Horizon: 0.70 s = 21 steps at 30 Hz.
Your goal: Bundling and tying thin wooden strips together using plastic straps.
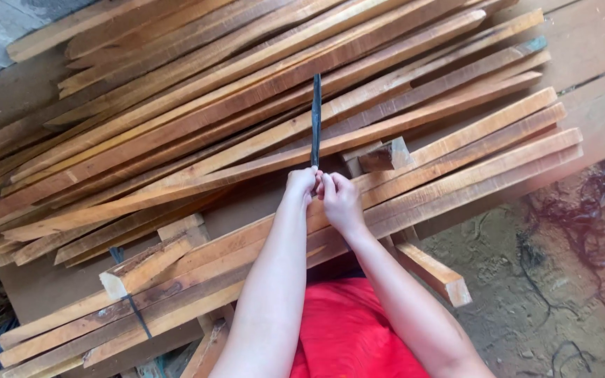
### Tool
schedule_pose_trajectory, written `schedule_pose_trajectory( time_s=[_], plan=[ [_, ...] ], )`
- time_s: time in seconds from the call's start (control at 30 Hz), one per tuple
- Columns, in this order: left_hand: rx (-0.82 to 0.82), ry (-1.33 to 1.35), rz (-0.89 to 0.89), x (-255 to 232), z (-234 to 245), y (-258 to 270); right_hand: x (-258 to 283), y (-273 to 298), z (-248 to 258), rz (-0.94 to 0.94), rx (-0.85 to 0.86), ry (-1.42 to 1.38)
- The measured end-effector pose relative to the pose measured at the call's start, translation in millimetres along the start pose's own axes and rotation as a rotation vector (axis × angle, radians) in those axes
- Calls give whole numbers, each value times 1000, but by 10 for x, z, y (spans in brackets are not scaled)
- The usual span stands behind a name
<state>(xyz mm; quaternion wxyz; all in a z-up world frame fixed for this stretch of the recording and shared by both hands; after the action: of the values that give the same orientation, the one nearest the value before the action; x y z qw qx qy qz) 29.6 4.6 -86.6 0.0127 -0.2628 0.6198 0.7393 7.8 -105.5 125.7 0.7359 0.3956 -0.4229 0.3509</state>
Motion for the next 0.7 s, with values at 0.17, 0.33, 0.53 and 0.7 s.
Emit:
schedule_pose_trajectory(
  time_s=[0.17,0.33,0.53,0.7],
  plan=[
    [-54,74,-9,19,-82,-13,101,369,356,251,70,33],
    [-104,29,-11,-41,36,145,134,531,418,466,122,147],
    [-63,8,-5,-47,-43,86,104,532,393,653,91,127],
    [-61,-28,-42,-70,12,126,280,247,287,377,23,-52]
  ],
)
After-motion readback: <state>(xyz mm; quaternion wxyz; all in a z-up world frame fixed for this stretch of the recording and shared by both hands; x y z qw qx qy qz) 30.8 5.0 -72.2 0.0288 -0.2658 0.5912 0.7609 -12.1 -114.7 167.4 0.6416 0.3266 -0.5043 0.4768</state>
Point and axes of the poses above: each hand's wrist, its own y-axis away from the middle knuckle, its own z-axis out of the back of the hand, x = y × z, the point moved 7 cm from there along -y, towards the middle knuckle, and after that the axes turned 14 degrees about -x, right-handed, at the moved point
